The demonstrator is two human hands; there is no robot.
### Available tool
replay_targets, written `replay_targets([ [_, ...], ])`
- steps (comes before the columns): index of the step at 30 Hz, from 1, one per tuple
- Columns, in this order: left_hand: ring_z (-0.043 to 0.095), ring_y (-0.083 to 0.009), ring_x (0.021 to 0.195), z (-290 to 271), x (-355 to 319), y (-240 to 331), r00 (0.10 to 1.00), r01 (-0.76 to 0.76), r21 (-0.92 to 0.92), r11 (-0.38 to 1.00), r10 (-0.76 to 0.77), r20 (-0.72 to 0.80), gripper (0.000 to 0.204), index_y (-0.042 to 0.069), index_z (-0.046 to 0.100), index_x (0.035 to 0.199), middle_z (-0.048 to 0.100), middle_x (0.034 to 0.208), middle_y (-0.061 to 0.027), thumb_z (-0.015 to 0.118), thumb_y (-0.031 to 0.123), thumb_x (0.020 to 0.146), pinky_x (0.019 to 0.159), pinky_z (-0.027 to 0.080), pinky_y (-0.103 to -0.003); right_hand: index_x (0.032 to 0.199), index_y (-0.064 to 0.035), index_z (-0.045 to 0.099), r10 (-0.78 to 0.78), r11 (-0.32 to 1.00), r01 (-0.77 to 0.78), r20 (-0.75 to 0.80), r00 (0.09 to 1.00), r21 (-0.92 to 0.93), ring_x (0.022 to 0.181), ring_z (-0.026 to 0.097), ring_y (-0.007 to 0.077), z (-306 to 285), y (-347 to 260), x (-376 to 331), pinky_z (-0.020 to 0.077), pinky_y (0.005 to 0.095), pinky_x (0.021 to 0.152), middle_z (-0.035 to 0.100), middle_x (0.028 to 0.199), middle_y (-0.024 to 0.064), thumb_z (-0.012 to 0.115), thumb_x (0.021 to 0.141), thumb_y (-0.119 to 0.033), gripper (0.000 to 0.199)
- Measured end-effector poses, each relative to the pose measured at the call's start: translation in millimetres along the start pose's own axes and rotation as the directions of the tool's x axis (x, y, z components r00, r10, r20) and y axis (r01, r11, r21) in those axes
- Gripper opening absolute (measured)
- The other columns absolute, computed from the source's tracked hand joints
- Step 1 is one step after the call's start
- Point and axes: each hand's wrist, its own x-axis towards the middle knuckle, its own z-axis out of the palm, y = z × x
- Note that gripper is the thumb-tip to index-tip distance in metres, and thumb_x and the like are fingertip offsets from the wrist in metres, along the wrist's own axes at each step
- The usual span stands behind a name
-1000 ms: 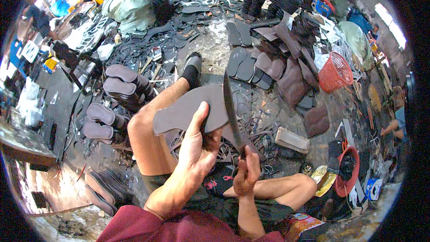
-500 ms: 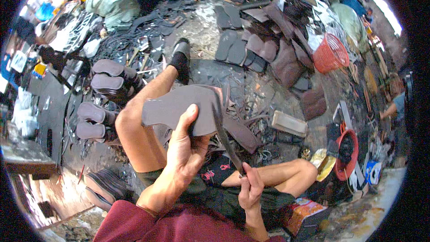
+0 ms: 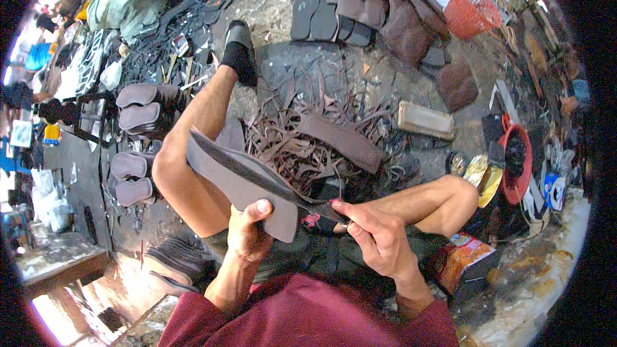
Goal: The person sits on the floor and uses a knife to cut and trim rubber shoe soles. They repeatedly pick up soles, slice along edges, and place trimmed pieces aside.
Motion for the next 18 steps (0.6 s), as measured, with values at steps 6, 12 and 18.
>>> replay_targets([
  [6,0.066,-0.0241,0.087,-20,-12,-1,0.998,0.063,0.277,0.959,-0.06,-0.019,0.068,0.001,0.054,0.119,0.065,0.099,-0.0099,0.081,0.023,0.061,0.079,0.055,-0.038,0.129,-0.0084,0.061,0.049,0.999,-0.048,0.103,0.994,-0.009,0.068,0.062,0.0293,21,-5,21,0.0493,0.0394,0.062,0.062,0.079,0.0139,0.058,0.095,-0.01,0.034],
  [12,0.064,-0.0228,0.094,-40,-10,6,0.986,0.109,0.445,0.889,-0.155,0.068,0.083,0.002,0.053,0.123,0.065,0.103,-0.0076,0.091,0.026,0.053,0.086,0.053,-0.038,0.132,-0.0107,0.06,0.073,0.997,-0.08,0.291,0.954,0.012,0.084,0.069,0.0306,41,3,54,0.056,0.0369,0.071,0.069,0.109,0.0155,0.058,0.095,-0.01,0.037],
  [18,0.062,-0.0204,0.104,-53,-10,8,0.947,0.105,0.482,0.87,-0.236,0.22,0.082,0.002,0.052,0.128,0.064,0.113,-0.0084,0.093,0.019,0.059,0.093,0.05,-0.037,0.134,-0.0236,0.058,-0.025,0.998,0.019,0.084,0.996,0.066,0.09,0.069,0.0341,109,23,93,0.0567,0.0424,0.073,0.069,0.111,0.0119,0.053,0.099,-0.025,0.035],
])
